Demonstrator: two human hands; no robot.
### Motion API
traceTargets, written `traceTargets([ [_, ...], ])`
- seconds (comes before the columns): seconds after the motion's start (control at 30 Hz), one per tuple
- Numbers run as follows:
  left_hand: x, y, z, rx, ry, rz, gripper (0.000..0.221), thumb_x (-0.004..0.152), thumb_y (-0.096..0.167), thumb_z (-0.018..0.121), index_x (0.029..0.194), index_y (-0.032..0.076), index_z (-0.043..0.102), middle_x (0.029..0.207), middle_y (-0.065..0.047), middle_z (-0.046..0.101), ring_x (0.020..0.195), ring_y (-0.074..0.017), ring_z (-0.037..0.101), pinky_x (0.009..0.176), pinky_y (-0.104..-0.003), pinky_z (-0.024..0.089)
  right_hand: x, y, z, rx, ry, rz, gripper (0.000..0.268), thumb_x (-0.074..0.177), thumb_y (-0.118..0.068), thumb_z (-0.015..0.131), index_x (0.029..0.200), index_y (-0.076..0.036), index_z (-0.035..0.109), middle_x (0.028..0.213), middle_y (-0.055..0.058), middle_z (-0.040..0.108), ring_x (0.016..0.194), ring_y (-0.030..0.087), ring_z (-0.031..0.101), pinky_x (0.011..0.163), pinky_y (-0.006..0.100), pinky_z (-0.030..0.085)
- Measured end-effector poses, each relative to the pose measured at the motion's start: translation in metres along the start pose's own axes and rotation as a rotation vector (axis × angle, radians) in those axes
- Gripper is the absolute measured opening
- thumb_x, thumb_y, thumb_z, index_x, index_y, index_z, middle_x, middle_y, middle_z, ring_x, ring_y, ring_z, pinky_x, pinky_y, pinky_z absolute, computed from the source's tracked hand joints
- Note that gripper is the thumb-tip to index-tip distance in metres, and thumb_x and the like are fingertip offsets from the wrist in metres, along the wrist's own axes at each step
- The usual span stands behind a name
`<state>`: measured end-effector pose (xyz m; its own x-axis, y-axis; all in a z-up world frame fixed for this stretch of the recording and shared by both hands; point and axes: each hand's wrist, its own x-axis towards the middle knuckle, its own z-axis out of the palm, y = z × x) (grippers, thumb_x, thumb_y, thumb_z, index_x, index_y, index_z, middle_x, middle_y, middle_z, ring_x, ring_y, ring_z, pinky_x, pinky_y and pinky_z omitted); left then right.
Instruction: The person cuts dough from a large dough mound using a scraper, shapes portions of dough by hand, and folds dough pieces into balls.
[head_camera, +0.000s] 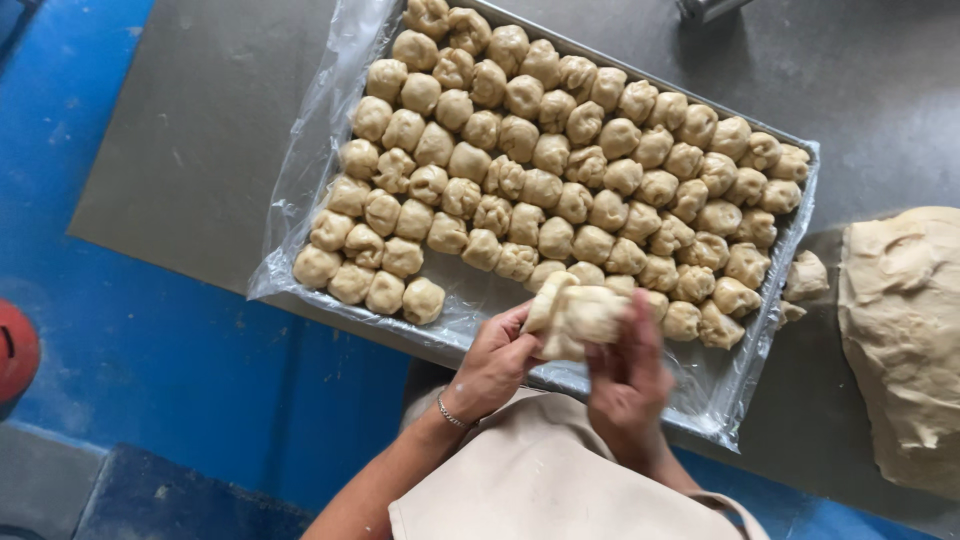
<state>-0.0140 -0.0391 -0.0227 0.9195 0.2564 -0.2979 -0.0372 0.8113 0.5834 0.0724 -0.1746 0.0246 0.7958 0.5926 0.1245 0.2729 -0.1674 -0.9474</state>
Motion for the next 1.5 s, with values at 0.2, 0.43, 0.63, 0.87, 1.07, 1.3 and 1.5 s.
traceTargets([
  [0.2, -0.006, 0.026, 0.012, 0.071, -0.007, -0.02, 0.041, 0.1, -0.003, 0.059, 0.141, -0.004, 0.055, 0.119, -0.009, 0.069, 0.106, -0.0155, 0.068, 0.092, -0.032, 0.06, 0.025, -0.017, -0.008, -0.352, -0.243, -0.461, 0.077, 0.074, -0.008, 0.079, 0.144, -0.03, 0.056, 0.161, 0.015, 0.037, 0.15, 0.038, 0.033, 0.122, 0.048, 0.029],
  [0.43, -0.002, 0.007, -0.005, -0.004, -0.161, 0.022, 0.043, 0.103, -0.008, 0.063, 0.146, -0.01, 0.061, 0.133, -0.019, 0.07, 0.12, -0.0259, 0.069, 0.104, -0.042, 0.06, 0.03, 0.017, -0.021, 1.015, -0.442, 0.58, 0.087, 0.086, 0.01, 0.075, 0.158, -0.03, 0.049, 0.157, 0.022, 0.048, 0.134, 0.032, 0.054, 0.109, 0.042, 0.046],
  [0.63, -0.006, 0.023, -0.007, -0.102, -0.112, -0.218, 0.043, 0.096, -0.005, 0.054, 0.137, 0.008, 0.059, 0.145, 0.001, 0.059, 0.117, -0.02, 0.068, 0.094, -0.043, 0.062, 0.013, 0.002, -0.014, 0.111, -0.241, -0.009, 0.049, 0.087, 0.012, 0.074, 0.132, -0.007, 0.067, 0.143, 0.02, 0.067, 0.129, 0.029, 0.067, 0.103, 0.036, 0.059],
  [0.87, 0.005, 0.015, -0.015, 0.19, 0.039, -0.031, 0.048, 0.101, -0.001, 0.062, 0.148, -0.005, 0.057, 0.142, -0.026, 0.061, 0.124, -0.0307, 0.062, 0.099, -0.036, 0.055, 0.022, -0.002, -0.022, -0.345, -0.471, -0.436, 0.055, 0.083, 0.005, 0.073, 0.136, -0.001, 0.06, 0.144, 0.031, 0.054, 0.129, 0.042, 0.061, 0.104, 0.04, 0.054],
  [1.07, -0.026, 0.064, 0.044, 0.595, -0.201, 0.473, 0.062, 0.087, 0.008, 0.074, 0.143, -0.003, 0.049, 0.15, -0.025, 0.051, 0.147, -0.0339, 0.04, 0.119, -0.041, 0.037, -0.003, 0.002, -0.033, 0.546, -0.301, 0.499, 0.056, 0.095, 0.002, 0.069, 0.149, 0.008, 0.054, 0.136, 0.022, 0.067, 0.122, 0.027, 0.065, 0.106, 0.037, 0.055],
  [1.3, -0.027, 0.044, 0.047, 0.355, 0.15, 0.57, 0.017, 0.111, 0.015, 0.075, 0.116, -0.001, 0.072, 0.108, -0.02, 0.079, 0.121, -0.0274, 0.072, 0.115, -0.039, 0.057, 0.003, -0.042, -0.021, 0.621, -0.274, 0.483, 0.076, 0.076, 0.011, 0.075, 0.145, -0.001, 0.045, 0.135, 0.012, 0.065, 0.117, 0.023, 0.068, 0.094, 0.038, 0.06],
  [1.5, -0.029, 0.092, 0.05, 1.172, -0.173, 0.798, 0.021, 0.106, 0.018, 0.075, 0.121, 0.003, 0.07, 0.108, -0.018, 0.077, 0.116, -0.0265, 0.072, 0.11, -0.037, 0.058, -0.001, -0.046, -0.032, 0.079, -0.178, 0.198, 0.048, 0.084, 0.011, 0.076, 0.13, 0.005, 0.063, 0.107, 0.02, 0.078, 0.099, 0.025, 0.078, 0.088, 0.037, 0.067],
])
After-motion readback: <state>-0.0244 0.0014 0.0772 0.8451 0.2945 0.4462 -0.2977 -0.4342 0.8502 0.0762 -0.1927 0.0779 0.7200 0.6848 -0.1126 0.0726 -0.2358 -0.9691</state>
